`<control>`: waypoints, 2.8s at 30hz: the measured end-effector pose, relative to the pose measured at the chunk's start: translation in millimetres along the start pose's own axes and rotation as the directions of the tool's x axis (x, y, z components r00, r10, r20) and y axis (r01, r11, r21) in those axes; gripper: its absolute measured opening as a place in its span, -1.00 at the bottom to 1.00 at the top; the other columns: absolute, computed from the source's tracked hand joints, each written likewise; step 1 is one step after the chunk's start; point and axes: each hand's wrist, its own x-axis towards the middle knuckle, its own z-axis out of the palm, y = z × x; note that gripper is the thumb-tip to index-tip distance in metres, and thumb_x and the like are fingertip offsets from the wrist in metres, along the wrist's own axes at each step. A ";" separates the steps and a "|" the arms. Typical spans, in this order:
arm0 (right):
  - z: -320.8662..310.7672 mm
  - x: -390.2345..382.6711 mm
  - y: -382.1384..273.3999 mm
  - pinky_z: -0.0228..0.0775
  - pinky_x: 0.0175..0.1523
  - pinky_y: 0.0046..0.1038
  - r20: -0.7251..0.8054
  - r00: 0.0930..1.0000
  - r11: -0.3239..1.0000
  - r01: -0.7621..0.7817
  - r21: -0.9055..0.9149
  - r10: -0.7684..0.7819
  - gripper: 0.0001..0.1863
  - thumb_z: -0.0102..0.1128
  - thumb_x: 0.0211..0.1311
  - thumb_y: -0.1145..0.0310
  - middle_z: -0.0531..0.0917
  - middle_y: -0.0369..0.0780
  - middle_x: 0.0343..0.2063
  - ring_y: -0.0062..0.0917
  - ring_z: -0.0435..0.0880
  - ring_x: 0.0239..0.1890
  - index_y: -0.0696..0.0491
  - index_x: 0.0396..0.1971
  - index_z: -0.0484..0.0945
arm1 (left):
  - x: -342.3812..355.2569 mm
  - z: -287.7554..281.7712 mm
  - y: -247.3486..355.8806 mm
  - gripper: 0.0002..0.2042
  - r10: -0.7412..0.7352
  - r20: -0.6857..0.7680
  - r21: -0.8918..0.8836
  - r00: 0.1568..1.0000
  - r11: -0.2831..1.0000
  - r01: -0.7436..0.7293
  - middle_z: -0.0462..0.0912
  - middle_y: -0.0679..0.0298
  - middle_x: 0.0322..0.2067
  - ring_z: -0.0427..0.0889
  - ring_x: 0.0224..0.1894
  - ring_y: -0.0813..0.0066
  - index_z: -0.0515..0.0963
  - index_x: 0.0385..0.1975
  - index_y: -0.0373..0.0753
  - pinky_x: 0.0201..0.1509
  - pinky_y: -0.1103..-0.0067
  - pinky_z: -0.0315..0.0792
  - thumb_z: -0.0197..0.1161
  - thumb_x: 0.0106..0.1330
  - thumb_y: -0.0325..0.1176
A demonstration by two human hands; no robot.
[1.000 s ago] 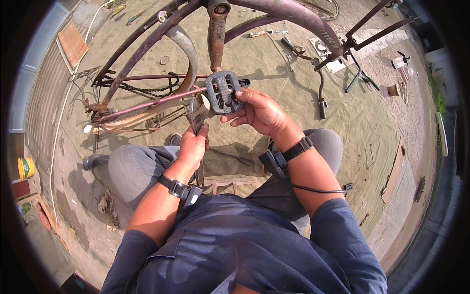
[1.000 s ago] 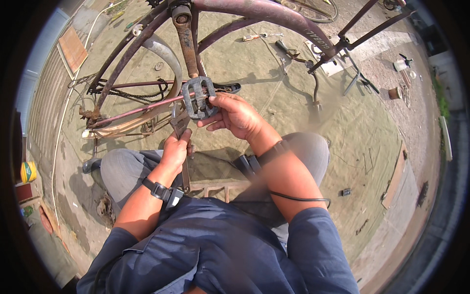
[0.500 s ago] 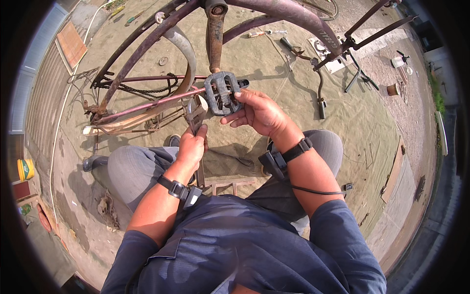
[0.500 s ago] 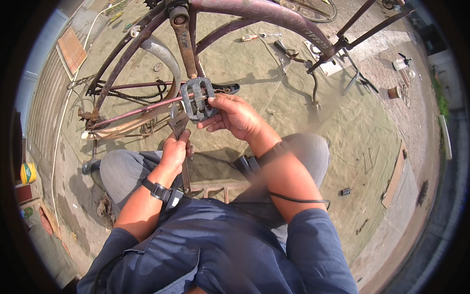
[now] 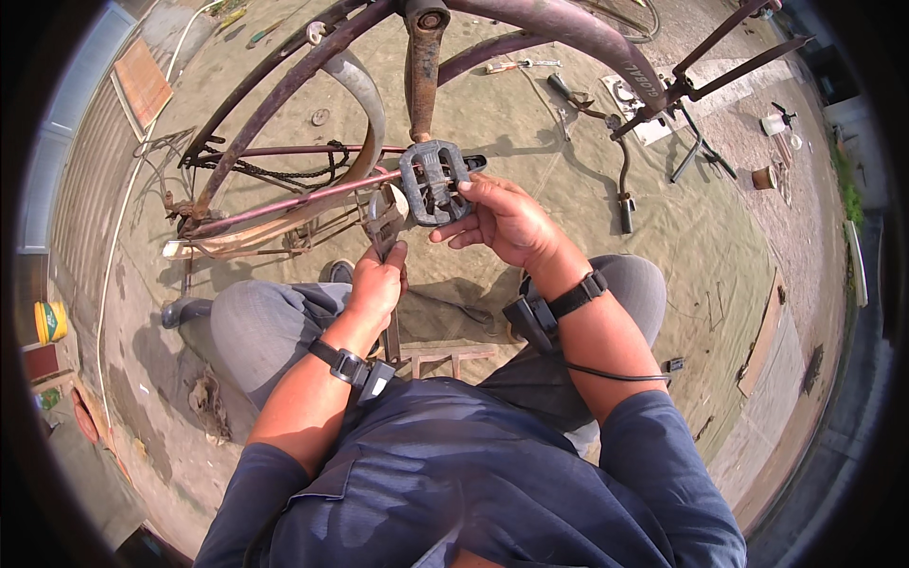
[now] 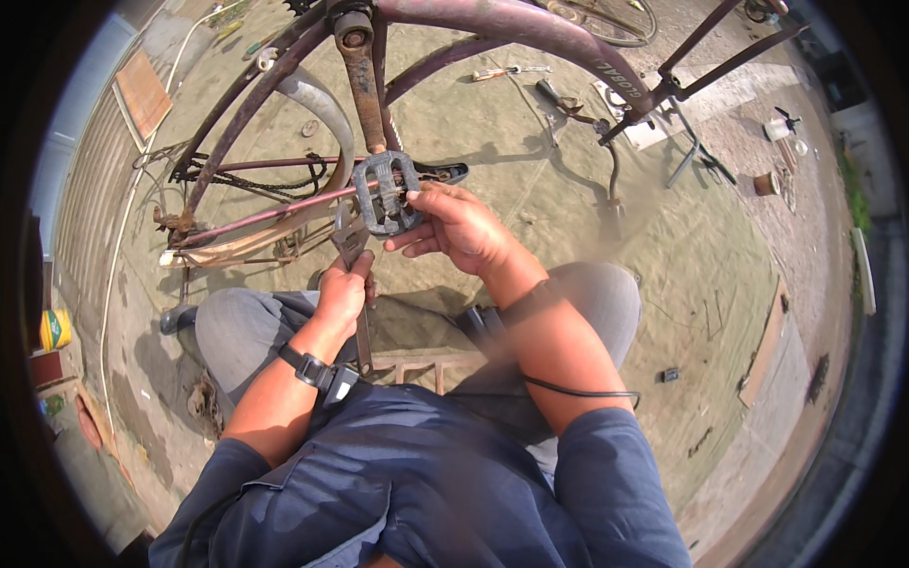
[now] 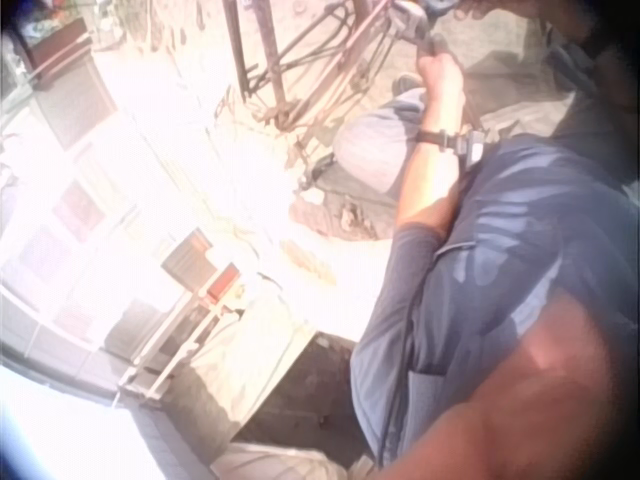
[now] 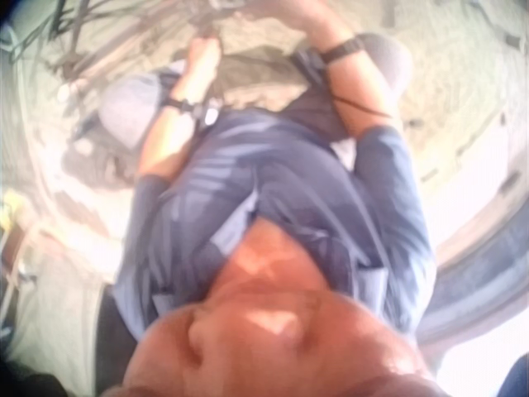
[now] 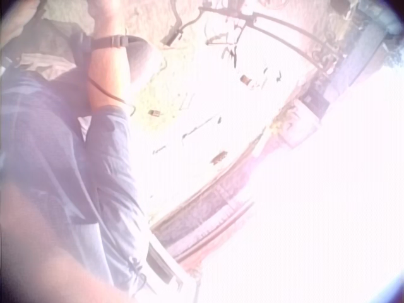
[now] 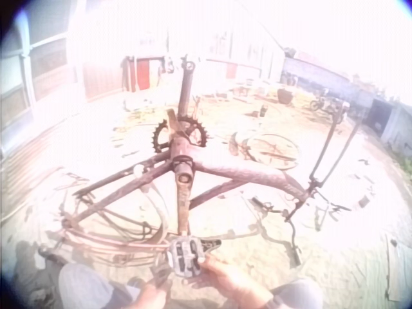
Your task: The person removes a bicycle pedal from the crank arm using a wrench and a hammer, then attempts to reattach it. The person uses a wrench to loosen the pedal and a hammer to tap the pedal and crank arm during removal and reattachment.
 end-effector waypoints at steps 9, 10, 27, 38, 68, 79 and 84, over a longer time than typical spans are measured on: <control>1.2 -0.8 -0.1 0.67 -0.23 -0.41 -0.008 1.000 1.000 0.012 -0.011 -0.012 -0.59 0.08 0.44 0.22 0.70 -0.09 -0.12 -0.25 0.80 -0.22 0.15 0.14 0.45 | 2.6 -2.2 -3.5 -0.83 -0.009 0.008 0.013 1.000 1.000 0.009 0.42 0.38 -0.64 0.39 -0.68 0.58 0.49 -0.22 -0.25 -0.63 0.58 0.25 0.16 0.49 -0.27; 1.1 -0.9 -0.2 0.67 -0.23 -0.42 -0.007 1.000 1.000 0.011 -0.012 -0.011 -0.59 0.09 0.44 0.22 0.70 -0.10 -0.12 -0.25 0.80 -0.22 0.15 0.15 0.45 | 2.9 -2.4 -3.8 -0.83 -0.010 0.007 0.010 1.000 1.000 0.010 0.42 0.38 -0.64 0.39 -0.68 0.58 0.49 -0.22 -0.25 -0.63 0.58 0.25 0.16 0.49 -0.27; 0.7 -1.0 -0.1 0.67 -0.22 -0.41 -0.008 1.000 1.000 0.016 -0.007 -0.016 -0.56 0.09 0.43 0.23 0.69 -0.11 -0.11 -0.24 0.79 -0.20 0.14 0.19 0.43 | 6.3 -4.5 -7.8 -0.83 -0.012 -0.005 0.011 1.000 1.000 0.012 0.40 0.39 -0.64 0.40 -0.67 0.57 0.47 -0.26 -0.24 -0.63 0.58 0.27 0.16 0.49 -0.27; -1.6 1.0 1.0 0.68 -0.22 -0.38 0.002 1.000 1.000 0.022 0.005 -0.022 -0.57 0.09 0.41 0.26 0.69 -0.10 -0.12 -0.22 0.79 -0.19 0.14 0.18 0.44 | 4.9 -2.5 -8.6 -0.80 -0.053 0.004 -0.036 0.999 0.998 0.053 0.43 0.38 -0.63 0.40 -0.66 0.56 0.45 -0.34 -0.22 -0.60 0.57 0.26 0.17 0.48 -0.25; 4.8 -2.1 -6.1 0.64 -0.20 -0.42 -0.030 0.999 0.999 0.015 -0.038 -0.016 -0.56 0.10 0.41 0.25 0.68 -0.15 -0.10 -0.28 0.79 -0.19 0.13 0.20 0.41 | 23.5 -4.5 -48.5 -0.95 -0.575 0.126 0.141 0.808 0.817 0.560 0.55 0.23 -0.47 0.50 -0.52 0.50 0.47 -0.38 -0.28 -0.55 0.57 0.38 0.06 0.28 -0.52; 1.4 -2.0 -4.9 0.66 -0.21 -0.43 -0.004 1.000 0.999 0.017 -0.044 -0.018 -0.50 0.10 0.41 0.25 0.67 -0.12 -0.05 -0.27 0.79 -0.17 0.13 0.27 0.36 | 18.4 1.4 -61.6 -0.95 -0.581 0.171 0.194 0.796 0.812 0.551 0.41 0.32 -0.55 0.39 -0.54 0.55 0.41 -0.42 -0.22 -0.55 0.57 0.22 0.07 0.27 -0.52; -3.0 0.5 -2.9 0.67 -0.19 -0.44 0.018 1.000 0.998 0.000 -0.056 0.001 -0.45 0.07 0.44 0.25 0.64 -0.12 0.01 -0.24 0.78 -0.14 0.14 0.34 0.28 | 17.0 2.9 -65.7 -0.94 -0.558 0.190 0.304 0.808 0.816 0.492 0.38 0.33 -0.56 0.33 -0.58 0.56 0.39 -0.28 -0.23 -0.59 0.57 0.15 0.07 0.30 -0.51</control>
